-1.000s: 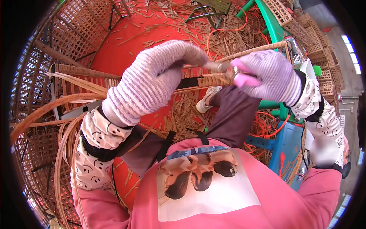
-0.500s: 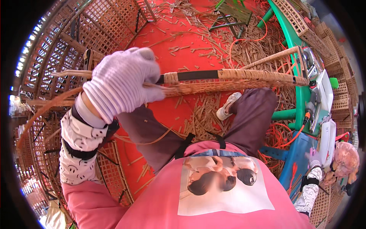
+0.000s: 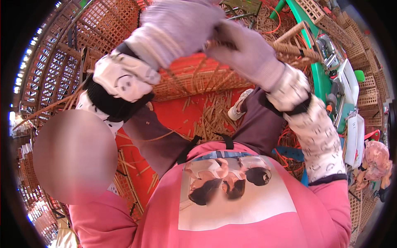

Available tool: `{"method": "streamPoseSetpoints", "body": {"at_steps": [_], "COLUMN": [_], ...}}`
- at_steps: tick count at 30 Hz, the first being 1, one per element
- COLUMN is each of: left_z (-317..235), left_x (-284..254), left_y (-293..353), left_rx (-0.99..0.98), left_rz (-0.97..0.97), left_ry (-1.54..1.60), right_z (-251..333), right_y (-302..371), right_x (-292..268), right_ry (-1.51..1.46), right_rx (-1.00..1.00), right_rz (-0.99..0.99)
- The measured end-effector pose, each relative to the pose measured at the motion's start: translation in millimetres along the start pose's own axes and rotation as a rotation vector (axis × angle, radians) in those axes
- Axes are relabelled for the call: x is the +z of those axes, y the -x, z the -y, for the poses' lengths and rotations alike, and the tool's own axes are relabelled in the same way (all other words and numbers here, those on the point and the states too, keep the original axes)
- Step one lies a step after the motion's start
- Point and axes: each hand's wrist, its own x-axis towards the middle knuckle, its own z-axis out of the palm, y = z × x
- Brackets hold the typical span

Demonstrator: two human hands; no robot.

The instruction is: The person is weaving wicker material around a metal furniture frame, using a staple gun to secure ends.

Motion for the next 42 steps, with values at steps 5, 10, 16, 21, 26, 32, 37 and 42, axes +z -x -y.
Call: {"method": "streamPoseSetpoints", "body": {"at_steps": [5, 10, 16, 21, 26, 32, 37, 42], "left_z": [21.0, 4.3, -10.7, -18.6, -23.5, -36.7, -57.9, -63.4], "left_x": [10.9, 21.8, 16.7, 6.3, 1.7, 0.1, 1.6, 8.7], "left_y": [44.8, 64.0, 43.8, 49.4, 54.1, 51.2, 52.8, 52.0], "left_rx": [-0.464, -0.513, -0.394, -0.393, -0.389, -0.395, -0.454, -0.458], "left_rz": [-0.275, 0.397, 0.626, 0.622, 0.615, 0.553, 0.421, 0.294], "left_ry": [0.057, 0.48, 0.476, 0.496, 0.567, 0.55, 0.523, 0.453], "right_z": [-3.5, 1.8, 15.5, 58.5, 97.9, 108.8, 89.0, 75.0], "right_y": [-52.3, -56.6, -36.2, -10.1, -5.1, -18.1, -30.8, -21.5], "right_x": [17.8, 22.0, 18.1, -0.4, -24.9, -39.8, -38.6, -46.4], "right_ry": [-0.324, -1.417, -1.583, -1.36, -1.029, -0.839, -0.771, -0.95], "right_rx": [0.208, 0.549, 0.458, 0.742, 0.765, 0.785, 0.682, 0.676], "right_rz": [-0.017, -0.227, -0.16, -0.169, -0.093, -0.131, -0.115, -0.061]}}
